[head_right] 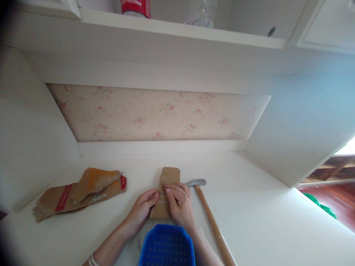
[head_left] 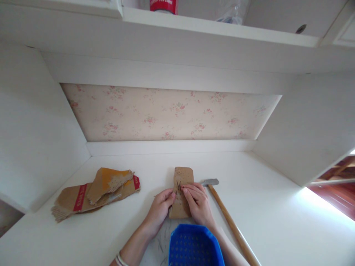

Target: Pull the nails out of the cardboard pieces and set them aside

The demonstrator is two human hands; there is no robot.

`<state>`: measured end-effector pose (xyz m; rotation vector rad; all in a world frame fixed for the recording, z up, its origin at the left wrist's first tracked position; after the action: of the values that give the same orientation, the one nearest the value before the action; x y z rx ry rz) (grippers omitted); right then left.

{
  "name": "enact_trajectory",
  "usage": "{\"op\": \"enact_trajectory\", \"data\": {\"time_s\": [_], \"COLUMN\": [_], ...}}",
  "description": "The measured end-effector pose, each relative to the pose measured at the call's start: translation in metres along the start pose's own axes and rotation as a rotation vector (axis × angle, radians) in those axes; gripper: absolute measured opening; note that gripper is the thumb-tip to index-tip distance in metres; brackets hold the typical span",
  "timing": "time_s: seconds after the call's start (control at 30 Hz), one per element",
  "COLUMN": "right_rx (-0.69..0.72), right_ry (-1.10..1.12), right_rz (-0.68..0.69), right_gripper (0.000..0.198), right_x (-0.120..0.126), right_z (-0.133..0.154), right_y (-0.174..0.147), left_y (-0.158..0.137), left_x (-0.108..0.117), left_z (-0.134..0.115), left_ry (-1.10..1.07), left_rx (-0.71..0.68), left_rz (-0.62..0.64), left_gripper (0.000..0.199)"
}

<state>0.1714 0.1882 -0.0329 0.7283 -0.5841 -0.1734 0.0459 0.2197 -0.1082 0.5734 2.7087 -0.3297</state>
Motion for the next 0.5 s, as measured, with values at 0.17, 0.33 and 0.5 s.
{"op": "enact_trajectory", "data": {"time_s": [0.17,0.33,0.5], "right_rx": [-0.021,-0.362,-0.550], "right_ry": [0.101,0.402,0.745], "right_rz": [-0.069,-0.274,-0.007], "right_gripper": [0.020,0.023,0.025], "right_x": [0.010,0.013,-0.030], "right_z": [0.000,-0.045,-0.052], "right_y": [-0.003,-0.016,-0.018], "left_y": [0.004,0.008,0.007], "left_x": [0.003,0.009,0.009], "left_z": [0.007,0.014,0.016], "left_ry": [-0.075,-0.155,-0.182], "left_rx": [0.019,0.046,0.073], "left_rz": [0.000,-0.031,-0.034], "left_gripper": [0.038,0.042,0.042]}}
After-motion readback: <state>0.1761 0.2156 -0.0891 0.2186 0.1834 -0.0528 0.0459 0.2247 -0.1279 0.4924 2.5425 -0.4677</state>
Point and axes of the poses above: each hand's wrist, its own y-axis towards the middle knuckle, its own x-axis out of the back of the hand, z = x × y, the point moved 10 cm from there along y, towards the middle knuckle, and after that the axes turned 8 degrees about x, right-handed, at the moved point
